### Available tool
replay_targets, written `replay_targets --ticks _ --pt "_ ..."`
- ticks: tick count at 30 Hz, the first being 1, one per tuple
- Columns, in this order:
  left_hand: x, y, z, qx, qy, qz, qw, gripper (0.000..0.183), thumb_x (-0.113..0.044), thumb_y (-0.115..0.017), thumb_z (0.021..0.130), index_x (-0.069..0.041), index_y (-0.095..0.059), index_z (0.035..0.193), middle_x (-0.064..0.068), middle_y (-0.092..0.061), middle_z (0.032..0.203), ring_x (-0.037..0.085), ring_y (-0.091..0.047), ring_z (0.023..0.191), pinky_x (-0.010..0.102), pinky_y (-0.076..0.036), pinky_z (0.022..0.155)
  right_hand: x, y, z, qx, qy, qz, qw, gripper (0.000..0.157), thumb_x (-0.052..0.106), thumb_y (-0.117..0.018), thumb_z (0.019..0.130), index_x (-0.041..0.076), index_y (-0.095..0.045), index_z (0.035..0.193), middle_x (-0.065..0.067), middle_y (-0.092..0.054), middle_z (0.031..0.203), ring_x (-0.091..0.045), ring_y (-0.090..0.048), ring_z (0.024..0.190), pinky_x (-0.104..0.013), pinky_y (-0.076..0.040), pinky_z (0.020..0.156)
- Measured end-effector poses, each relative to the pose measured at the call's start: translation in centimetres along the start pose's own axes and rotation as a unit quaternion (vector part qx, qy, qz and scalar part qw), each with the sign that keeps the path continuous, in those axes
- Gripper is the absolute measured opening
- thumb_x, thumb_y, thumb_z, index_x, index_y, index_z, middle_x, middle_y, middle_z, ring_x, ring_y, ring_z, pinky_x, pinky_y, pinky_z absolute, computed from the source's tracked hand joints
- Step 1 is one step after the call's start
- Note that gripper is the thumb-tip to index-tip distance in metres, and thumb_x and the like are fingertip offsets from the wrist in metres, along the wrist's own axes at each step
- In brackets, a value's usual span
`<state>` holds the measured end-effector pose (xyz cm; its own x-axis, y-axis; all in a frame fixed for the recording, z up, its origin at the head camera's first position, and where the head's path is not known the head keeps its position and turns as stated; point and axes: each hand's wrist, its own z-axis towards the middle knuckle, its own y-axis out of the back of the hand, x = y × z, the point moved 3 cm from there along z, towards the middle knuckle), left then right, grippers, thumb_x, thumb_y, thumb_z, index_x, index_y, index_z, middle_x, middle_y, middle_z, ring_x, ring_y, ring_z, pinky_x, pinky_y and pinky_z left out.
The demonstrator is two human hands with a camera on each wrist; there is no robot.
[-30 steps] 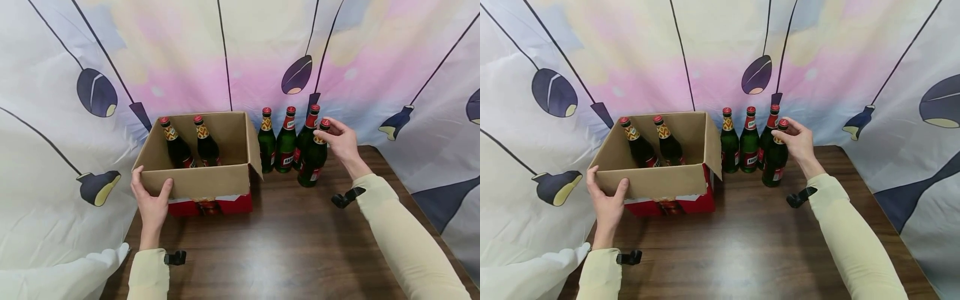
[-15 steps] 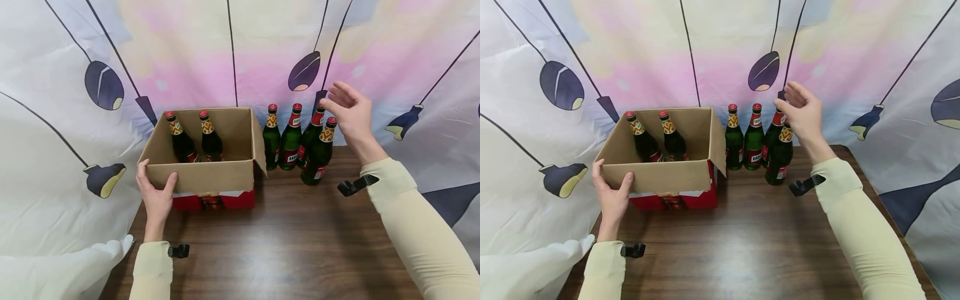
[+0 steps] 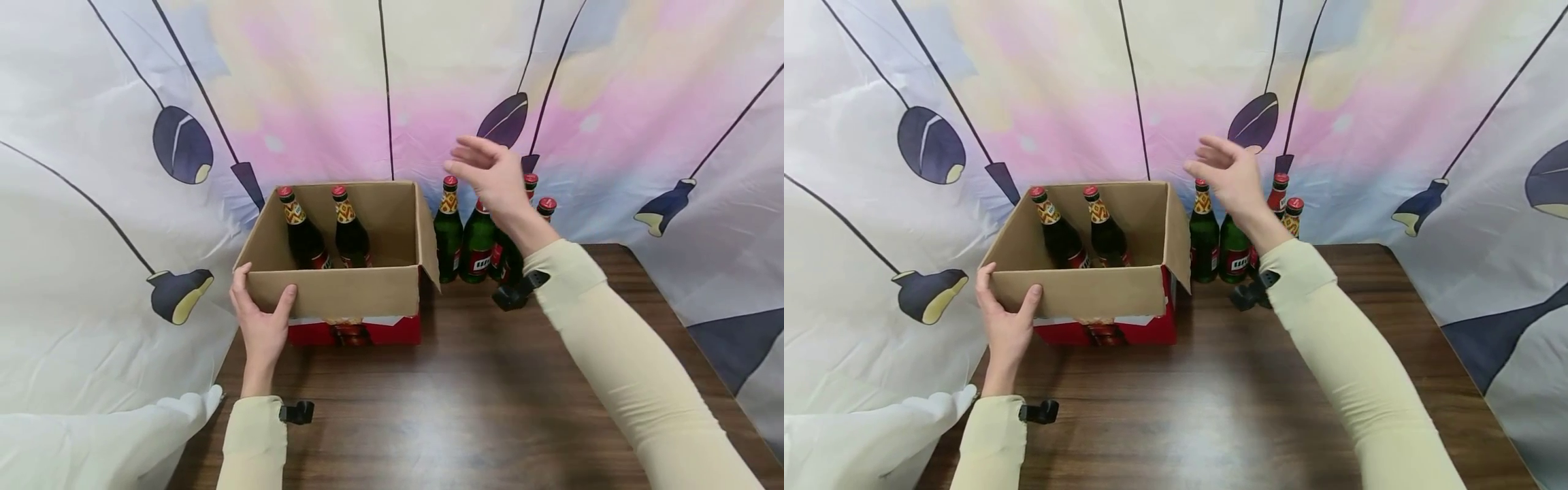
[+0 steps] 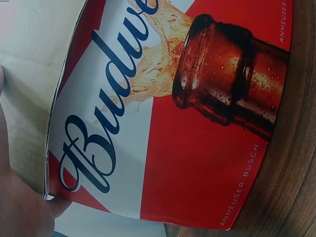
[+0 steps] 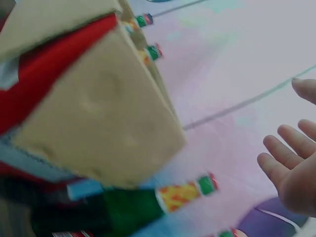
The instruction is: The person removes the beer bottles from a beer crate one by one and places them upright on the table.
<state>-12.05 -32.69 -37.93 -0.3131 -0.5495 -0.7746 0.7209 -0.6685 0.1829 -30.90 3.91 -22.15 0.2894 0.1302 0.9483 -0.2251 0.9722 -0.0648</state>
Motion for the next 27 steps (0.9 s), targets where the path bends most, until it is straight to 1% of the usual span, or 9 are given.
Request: replay_targets --ticks 3,7,13,15,17,19,22,27 --pt "0.1 -0.1 -0.1 -0.004 -0.002 -0.003 1.0000 0.078 -0.013 -0.082 0.090 -0.014 -0.041 0.156 0.013 -0.035 0.162 0.026 -0.033 0.149 0.043 -0.026 0.121 -1.3 -2.3 0.3 0.020 -0.013 -0.014 1.000 0.054 0.007 -0.078 0.093 0.006 -0.064 0.145 -0.021 -0.067 0.141 -0.024 -0.068 0.128 -0.035 -0.051 0.110" --pt "0.1 -0.6 -0.3 -0.005 -0.002 -0.008 1.0000 0.077 -0.013 -0.082 0.090 -0.014 -0.042 0.155 0.013 -0.035 0.163 0.026 -0.033 0.150 0.043 -0.026 0.120 -2.9 -5.0 0.5 0.049 -0.028 -0.027 0.998 0.056 0.009 -0.079 0.093 0.005 -0.063 0.146 -0.023 -0.067 0.141 -0.027 -0.065 0.133 -0.036 -0.049 0.113" --pt "0.0 -1.5 -0.8 0.012 0.006 -0.020 0.9997 0.079 -0.009 -0.082 0.089 -0.015 -0.041 0.155 0.014 -0.031 0.165 0.029 -0.029 0.152 0.054 -0.023 0.122 -4.5 -7.9 0.6 0.081 -0.072 -0.035 0.993 0.057 0.013 -0.079 0.094 0.007 -0.061 0.148 -0.022 -0.066 0.143 -0.030 -0.061 0.137 -0.045 -0.047 0.115" --pt "-0.1 -1.7 -1.0 0.014 0.006 -0.022 0.9996 0.079 -0.009 -0.083 0.089 -0.015 -0.041 0.155 0.014 -0.031 0.165 0.029 -0.028 0.153 0.057 -0.022 0.122 -4.8 -8.8 0.7 0.095 -0.093 -0.044 0.990 0.058 0.016 -0.079 0.095 0.009 -0.061 0.149 -0.020 -0.064 0.146 -0.029 -0.060 0.138 -0.046 -0.047 0.115" --pt "-0.1 -1.8 -1.1 0.015 0.006 -0.024 0.9996 0.079 -0.009 -0.082 0.089 -0.015 -0.040 0.156 0.014 -0.031 0.165 0.029 -0.027 0.153 0.058 -0.022 0.122 -4.8 -9.8 0.9 0.108 -0.110 -0.048 0.987 0.058 0.017 -0.080 0.095 0.010 -0.060 0.149 -0.019 -0.062 0.149 -0.029 -0.059 0.139 -0.046 -0.046 0.116" --pt "-0.2 -1.8 -1.1 0.016 0.005 -0.022 0.9996 0.078 -0.010 -0.081 0.090 -0.014 -0.040 0.156 0.013 -0.031 0.165 0.028 -0.027 0.153 0.058 -0.022 0.122 -4.9 -10.7 1.0 0.113 -0.124 -0.057 0.984 0.059 0.018 -0.080 0.094 0.010 -0.060 0.149 -0.018 -0.062 0.149 -0.030 -0.058 0.139 -0.046 -0.046 0.117" --pt "-0.4 -2.0 -1.2 0.015 0.004 -0.026 0.9995 0.077 -0.009 -0.081 0.091 -0.013 -0.039 0.156 0.013 -0.031 0.164 0.027 -0.028 0.152 0.057 -0.023 0.121 -5.2 -11.8 1.0 0.112 -0.134 -0.082 0.981 0.058 0.019 -0.081 0.093 0.009 -0.061 0.148 -0.014 -0.062 0.148 -0.029 -0.056 0.140 -0.044 -0.045 0.117" --pt "-0.8 -2.7 -1.1 0.015 -0.002 -0.034 0.9993 0.078 -0.011 -0.081 0.091 -0.012 -0.039 0.156 0.013 -0.033 0.162 0.025 -0.031 0.148 0.057 -0.025 0.118 -6.1 -12.6 1.2 0.101 -0.152 -0.119 0.976 0.057 0.019 -0.081 0.092 0.008 -0.063 0.145 -0.011 -0.058 0.153 -0.030 -0.054 0.142 -0.045 -0.045 0.117"
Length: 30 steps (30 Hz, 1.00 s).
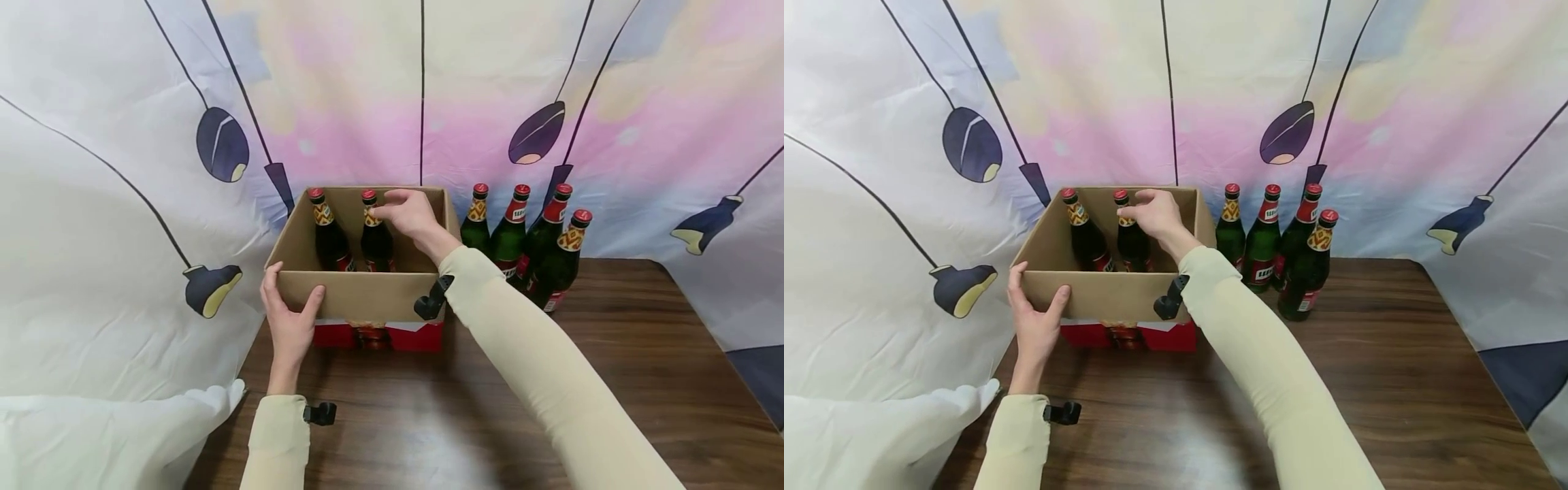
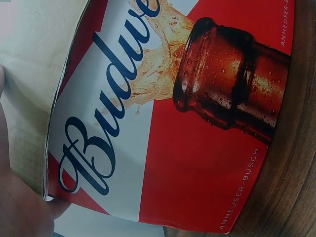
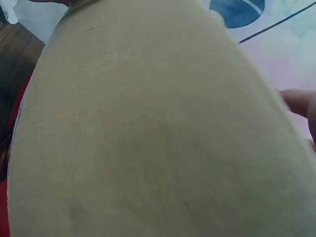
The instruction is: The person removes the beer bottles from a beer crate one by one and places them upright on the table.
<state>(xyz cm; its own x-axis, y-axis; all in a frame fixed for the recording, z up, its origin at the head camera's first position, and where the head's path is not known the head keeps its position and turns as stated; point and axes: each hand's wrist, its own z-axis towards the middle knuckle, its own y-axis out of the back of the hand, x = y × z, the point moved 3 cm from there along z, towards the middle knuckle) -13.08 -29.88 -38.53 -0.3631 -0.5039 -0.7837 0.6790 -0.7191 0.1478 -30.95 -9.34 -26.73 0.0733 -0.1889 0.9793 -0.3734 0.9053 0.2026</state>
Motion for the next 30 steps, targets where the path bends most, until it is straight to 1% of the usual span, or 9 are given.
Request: replay_targets --ticks 5,7,12,15,19,24,27,29,30 --pt "0.1 -0.4 0.1 0.001 -0.007 0.004 1.0000 0.078 -0.011 -0.082 0.090 -0.011 -0.040 0.155 0.014 -0.034 0.160 0.024 -0.032 0.147 0.056 -0.026 0.117 -0.5 -0.4 1.0 -0.003 -0.029 -0.019 0.999 0.060 0.017 -0.080 0.093 0.006 -0.059 0.148 -0.011 -0.054 0.156 -0.030 -0.051 0.145 -0.045 -0.042 0.120" --pt "0.2 -0.4 0.0 -0.001 -0.005 0.005 1.0000 0.078 -0.010 -0.082 0.090 -0.012 -0.040 0.155 0.014 -0.034 0.161 0.023 -0.032 0.147 0.057 -0.025 0.119 -0.6 -0.5 1.4 0.004 -0.040 -0.024 0.999 0.063 0.017 -0.080 0.093 0.007 -0.056 0.151 -0.012 -0.053 0.157 -0.030 -0.051 0.145 -0.046 -0.043 0.119" --pt "0.0 -0.2 -0.2 -0.008 0.004 -0.002 1.0000 0.078 -0.009 -0.082 0.089 -0.013 -0.041 0.155 0.012 -0.034 0.162 0.026 -0.032 0.149 0.059 -0.023 0.121 -0.8 -1.1 2.2 0.055 -0.063 -0.009 0.996 0.075 0.016 -0.078 0.095 0.011 -0.042 0.161 -0.014 -0.050 0.161 -0.032 -0.051 0.145 -0.052 -0.045 0.117" --pt "-0.2 0.0 -0.1 -0.012 -0.001 -0.004 0.9999 0.079 -0.007 -0.083 0.088 -0.013 -0.041 0.154 0.013 -0.034 0.161 0.028 -0.031 0.149 0.060 -0.022 0.122 -0.8 -1.4 2.6 0.085 -0.069 -0.004 0.994 0.082 0.016 -0.076 0.097 0.016 -0.033 0.166 -0.014 -0.043 0.166 -0.033 -0.045 0.150 -0.056 -0.042 0.119" --pt "-0.4 -0.2 -0.3 -0.016 -0.010 -0.002 0.9998 0.078 -0.008 -0.084 0.088 -0.012 -0.042 0.154 0.014 -0.035 0.160 0.028 -0.031 0.150 0.057 -0.023 0.121 -1.2 -1.4 2.8 0.123 -0.075 -0.008 0.990 0.085 0.015 -0.072 0.100 0.025 -0.025 0.169 -0.010 -0.030 0.174 -0.033 -0.035 0.157 -0.061 -0.037 0.121" --pt "-0.3 -0.4 -0.2 -0.016 -0.009 0.005 0.9998 0.076 -0.011 -0.083 0.089 -0.010 -0.042 0.153 0.014 -0.036 0.159 0.026 -0.033 0.148 0.056 -0.024 0.120 -1.6 -1.4 2.9 0.161 -0.075 -0.013 0.984 0.085 0.013 -0.068 0.102 0.030 -0.021 0.170 -0.011 -0.019 0.177 -0.036 -0.027 0.160 -0.064 -0.034 0.121" --pt "-0.2 -0.4 -0.3 -0.012 -0.004 0.005 0.9999 0.076 -0.011 -0.083 0.089 -0.008 -0.042 0.153 0.013 -0.035 0.159 0.025 -0.032 0.149 0.056 -0.024 0.120 -1.7 -1.5 2.9 0.163 -0.070 -0.023 0.984 0.082 0.013 -0.069 0.101 0.028 -0.025 0.168 -0.012 -0.019 0.176 -0.036 -0.032 0.158 -0.063 -0.037 0.120" --pt "-0.2 -0.4 -0.4 -0.012 -0.001 0.004 0.9999 0.075 -0.011 -0.082 0.090 -0.008 -0.042 0.153 0.012 -0.035 0.160 0.025 -0.032 0.149 0.056 -0.024 0.120 -1.7 -1.6 2.9 0.157 -0.059 -0.029 0.985 0.074 0.014 -0.071 0.099 0.023 -0.034 0.163 -0.011 -0.028 0.172 -0.032 -0.046 0.147 -0.060 -0.042 0.116" --pt "-0.3 -0.4 -0.3 -0.011 -0.002 0.003 0.9999 0.075 -0.010 -0.082 0.090 -0.008 -0.041 0.153 0.012 -0.035 0.160 0.025 -0.032 0.150 0.056 -0.024 0.120 -1.7 -1.5 2.9 0.151 -0.052 -0.030 0.987 0.069 0.014 -0.073 0.098 0.019 -0.039 0.159 -0.011 -0.035 0.169 -0.030 -0.054 0.135 -0.054 -0.047 0.111"
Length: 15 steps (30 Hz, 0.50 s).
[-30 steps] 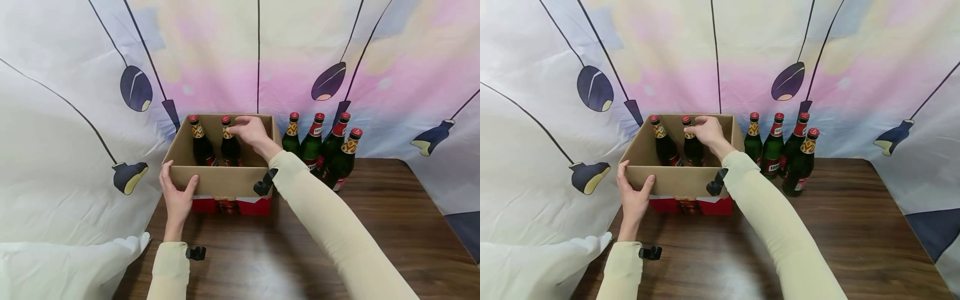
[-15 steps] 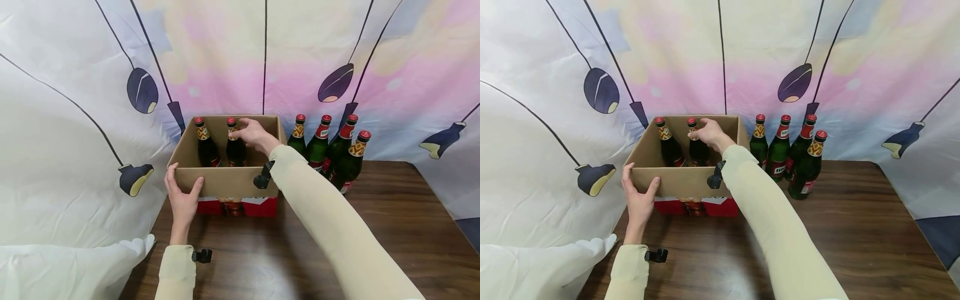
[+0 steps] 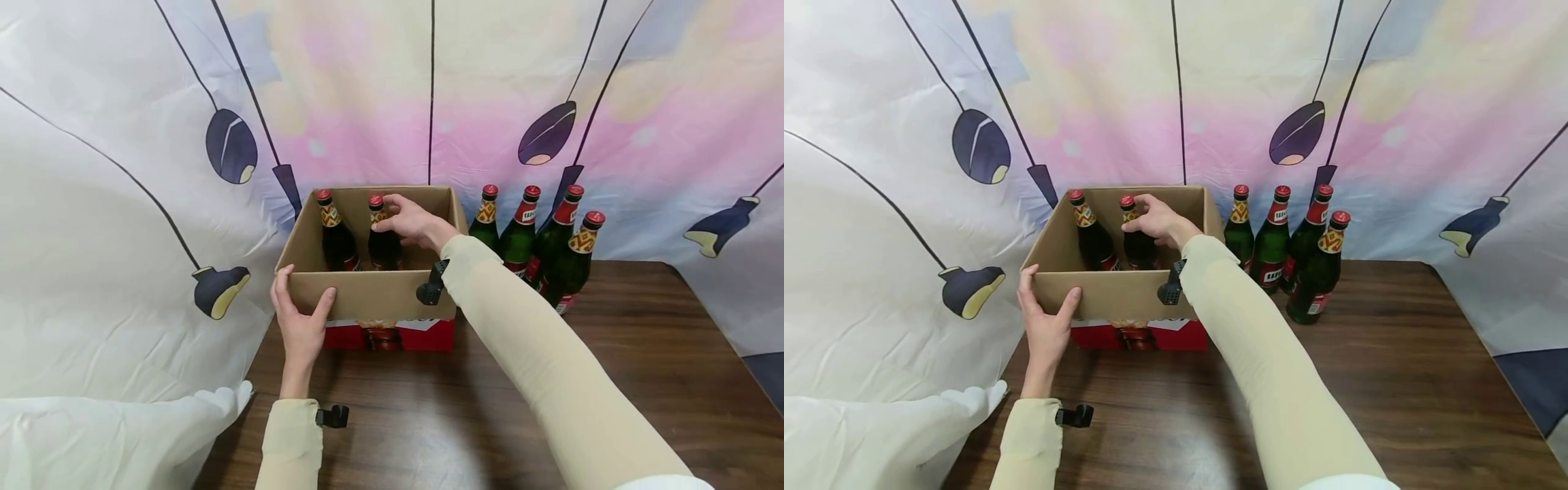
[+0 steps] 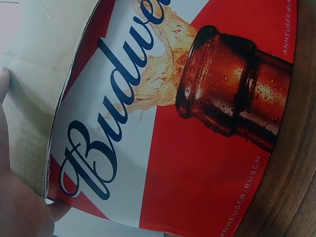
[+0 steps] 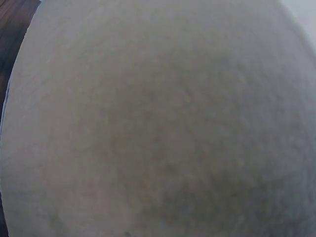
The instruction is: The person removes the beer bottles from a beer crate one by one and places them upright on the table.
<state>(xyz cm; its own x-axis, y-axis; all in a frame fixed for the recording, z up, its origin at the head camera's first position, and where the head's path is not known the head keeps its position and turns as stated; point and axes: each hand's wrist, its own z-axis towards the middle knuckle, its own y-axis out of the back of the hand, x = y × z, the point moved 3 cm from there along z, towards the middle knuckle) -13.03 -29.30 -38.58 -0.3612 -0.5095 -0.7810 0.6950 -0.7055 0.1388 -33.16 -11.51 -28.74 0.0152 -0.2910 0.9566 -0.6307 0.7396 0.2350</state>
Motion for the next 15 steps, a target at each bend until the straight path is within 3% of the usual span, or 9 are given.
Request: replay_targets --ticks 3,6,10,15 --pt "-0.14 0.10 -0.05 -0.002 -0.002 -0.001 1.0000 0.076 -0.008 -0.083 0.089 -0.008 -0.042 0.153 0.013 -0.035 0.160 0.027 -0.031 0.150 0.057 -0.024 0.120 0.07 -0.26 0.11 -0.004 0.021 -0.007 1.000 0.055 0.013 -0.076 0.096 0.011 -0.050 0.144 -0.011 -0.056 0.151 -0.018 -0.060 0.098 -0.037 -0.051 0.086" --pt "-0.24 0.13 -0.08 -0.005 -0.002 0.000 1.0000 0.077 -0.005 -0.083 0.087 -0.008 -0.042 0.152 0.015 -0.035 0.160 0.029 -0.031 0.151 0.059 -0.023 0.121 0.12 -0.56 0.13 0.013 0.040 -0.031 0.999 0.053 0.013 -0.077 0.096 0.010 -0.057 0.144 -0.011 -0.067 0.135 -0.015 -0.054 0.083 -0.033 -0.042 0.070" --pt "-0.38 -0.04 -0.04 -0.007 -0.002 0.003 1.0000 0.077 0.001 -0.082 0.086 -0.005 -0.041 0.152 0.019 -0.034 0.159 0.033 -0.030 0.151 0.061 -0.022 0.121 0.06 -0.85 0.11 0.032 0.053 -0.087 0.994 0.050 0.019 -0.077 0.097 0.012 -0.063 0.145 -0.009 -0.069 0.126 -0.017 -0.057 0.094 -0.036 -0.048 0.077" --pt "-0.70 -0.26 0.02 -0.008 0.002 0.005 1.0000 0.075 0.004 -0.080 0.087 0.002 -0.040 0.150 0.025 -0.032 0.159 0.036 -0.030 0.150 0.059 -0.021 0.122 -0.04 -0.98 -0.22 0.013 0.090 -0.155 0.984 0.040 0.024 -0.077 0.098 0.006 -0.071 0.133 -0.009 -0.074 0.116 -0.019 -0.059 0.099 -0.034 -0.049 0.089"
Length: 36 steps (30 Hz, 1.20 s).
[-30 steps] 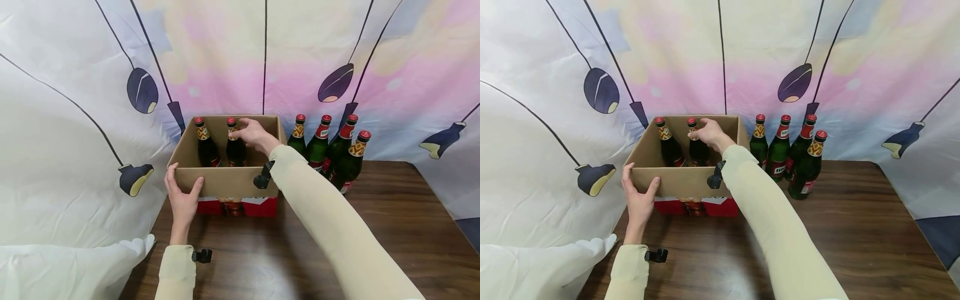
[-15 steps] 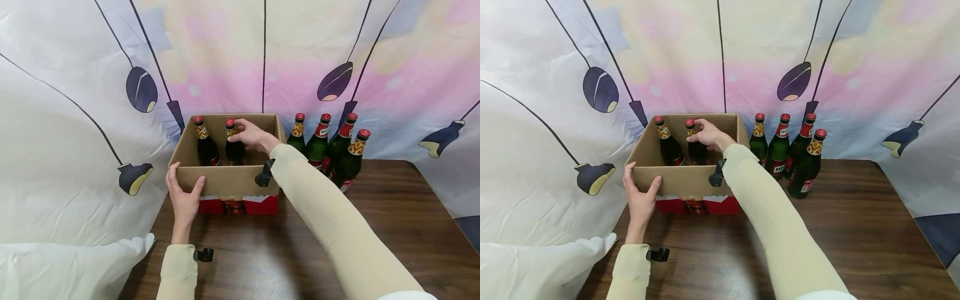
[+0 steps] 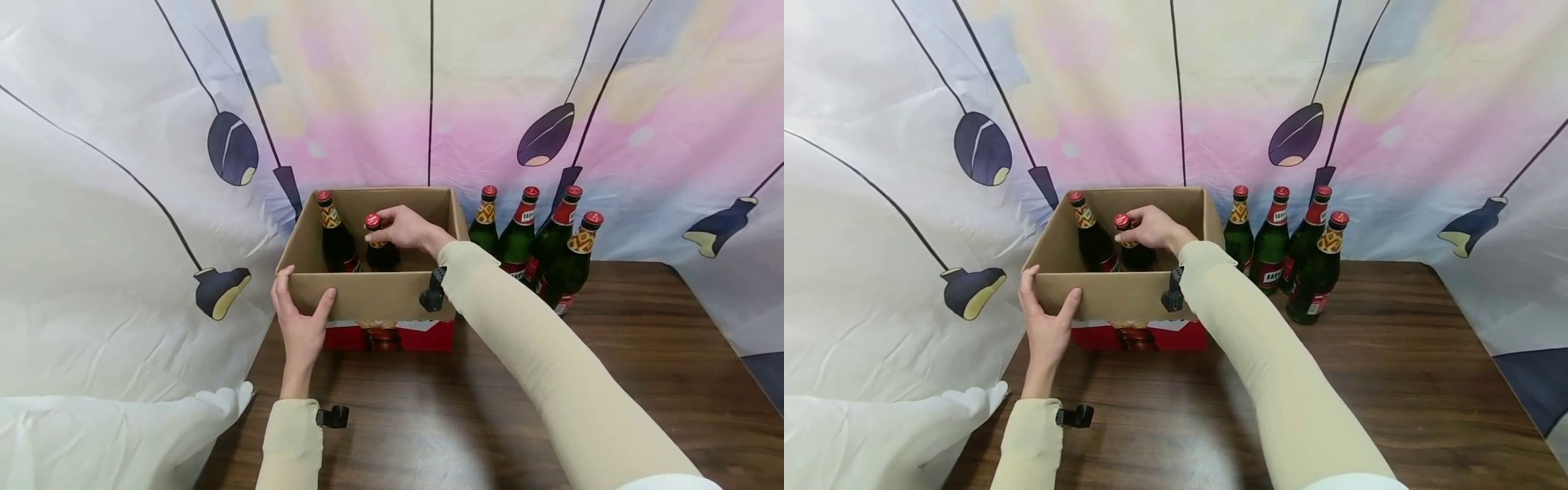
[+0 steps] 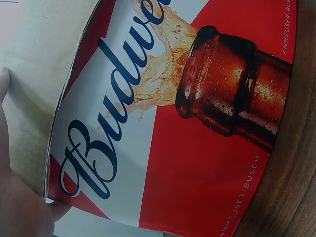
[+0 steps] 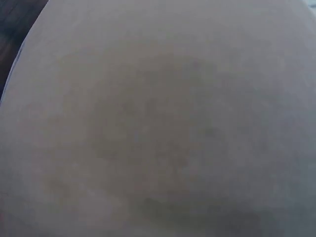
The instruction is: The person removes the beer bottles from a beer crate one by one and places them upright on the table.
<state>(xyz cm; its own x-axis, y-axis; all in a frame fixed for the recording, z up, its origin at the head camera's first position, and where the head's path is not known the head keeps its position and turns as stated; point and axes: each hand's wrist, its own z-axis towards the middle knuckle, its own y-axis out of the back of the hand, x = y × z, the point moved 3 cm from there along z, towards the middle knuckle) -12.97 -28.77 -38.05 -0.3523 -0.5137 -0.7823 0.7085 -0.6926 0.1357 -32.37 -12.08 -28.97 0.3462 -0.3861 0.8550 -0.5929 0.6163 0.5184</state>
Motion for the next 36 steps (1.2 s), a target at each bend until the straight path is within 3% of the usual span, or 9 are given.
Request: replay_targets --ticks 4,7,13,18,21,28,33,36 --pt "0.0 0.0 -0.2 0.004 -0.004 -0.002 1.0000 0.076 -0.001 -0.082 0.087 -0.003 -0.041 0.152 0.018 -0.035 0.159 0.031 -0.032 0.149 0.059 -0.024 0.120 -0.1 0.0 -0.4 -0.025 0.029 -0.043 0.998 0.034 0.027 -0.077 0.098 0.007 -0.075 0.125 -0.008 -0.078 0.111 -0.017 -0.062 0.098 -0.032 -0.048 0.097" --pt "0.4 0.0 -0.3 0.013 -0.010 -0.003 0.9999 0.078 -0.006 -0.084 0.087 -0.008 -0.042 0.153 0.014 -0.035 0.160 0.028 -0.033 0.148 0.060 -0.026 0.118 -0.3 0.2 -0.7 -0.042 0.030 -0.033 0.998 0.036 0.027 -0.079 0.097 0.007 -0.075 0.126 -0.010 -0.079 0.114 -0.018 -0.065 0.102 -0.035 -0.050 0.100" --pt "-0.2 -0.5 -0.4 0.029 0.002 0.003 0.9996 0.077 -0.003 -0.082 0.088 -0.008 -0.041 0.154 0.016 -0.034 0.160 0.031 -0.032 0.148 0.063 -0.025 0.117 -0.3 0.4 -2.0 -0.055 0.028 0.058 0.996 0.038 0.023 -0.079 0.096 0.006 -0.075 0.129 -0.014 -0.077 0.123 -0.017 -0.066 0.100 -0.029 -0.050 0.088" --pt "-1.3 -0.6 -0.4 0.041 0.006 -0.001 0.9991 0.075 0.004 -0.078 0.088 0.002 -0.038 0.152 0.028 -0.029 0.159 0.043 -0.030 0.147 0.068 -0.021 0.118 0.4 0.2 -3.6 -0.070 0.044 0.157 0.984 0.033 0.021 -0.078 0.097 0.005 -0.077 0.126 -0.014 -0.077 0.122 -0.017 -0.069 0.101 -0.031 -0.053 0.089" --pt "-1.1 -0.4 -0.4 0.044 0.004 -0.001 0.9990 0.075 0.004 -0.078 0.088 0.002 -0.039 0.152 0.028 -0.030 0.159 0.043 -0.031 0.147 0.069 -0.021 0.117 1.2 0.1 -4.4 -0.080 0.056 0.198 0.975 0.031 0.020 -0.078 0.097 0.007 -0.078 0.125 -0.011 -0.078 0.121 -0.016 -0.068 0.102 -0.031 -0.052 0.084" --pt "0.5 0.5 0.1 0.040 0.009 0.005 0.9992 0.076 -0.008 -0.081 0.090 -0.012 -0.041 0.155 0.013 -0.033 0.162 0.028 -0.033 0.148 0.062 -0.025 0.117 5.7 1.5 -5.4 -0.110 0.074 0.260 0.957 0.034 0.016 -0.078 0.096 0.004 -0.075 0.129 -0.011 -0.077 0.124 -0.016 -0.069 0.104 -0.028 -0.054 0.086" --pt "0.8 0.9 0.1 0.033 0.007 0.003 0.9994 0.078 -0.012 -0.083 0.090 -0.012 -0.040 0.156 0.012 -0.033 0.162 0.024 -0.032 0.148 0.059 -0.026 0.117 9.4 4.6 -6.1 -0.160 0.059 0.276 0.946 0.039 0.015 -0.080 0.095 0.006 -0.074 0.132 -0.011 -0.076 0.118 -0.017 -0.067 0.097 -0.032 -0.056 0.089" --pt "0.8 1.0 0.2 0.031 0.007 0.003 0.9995 0.079 -0.012 -0.083 0.089 -0.010 -0.040 0.156 0.012 -0.033 0.162 0.024 -0.032 0.148 0.057 -0.026 0.117 11.3 6.9 -7.0 -0.169 0.046 0.297 0.939 0.037 0.015 -0.079 0.096 0.009 -0.074 0.132 -0.009 -0.073 0.119 -0.018 -0.065 0.100 -0.036 -0.055 0.093"
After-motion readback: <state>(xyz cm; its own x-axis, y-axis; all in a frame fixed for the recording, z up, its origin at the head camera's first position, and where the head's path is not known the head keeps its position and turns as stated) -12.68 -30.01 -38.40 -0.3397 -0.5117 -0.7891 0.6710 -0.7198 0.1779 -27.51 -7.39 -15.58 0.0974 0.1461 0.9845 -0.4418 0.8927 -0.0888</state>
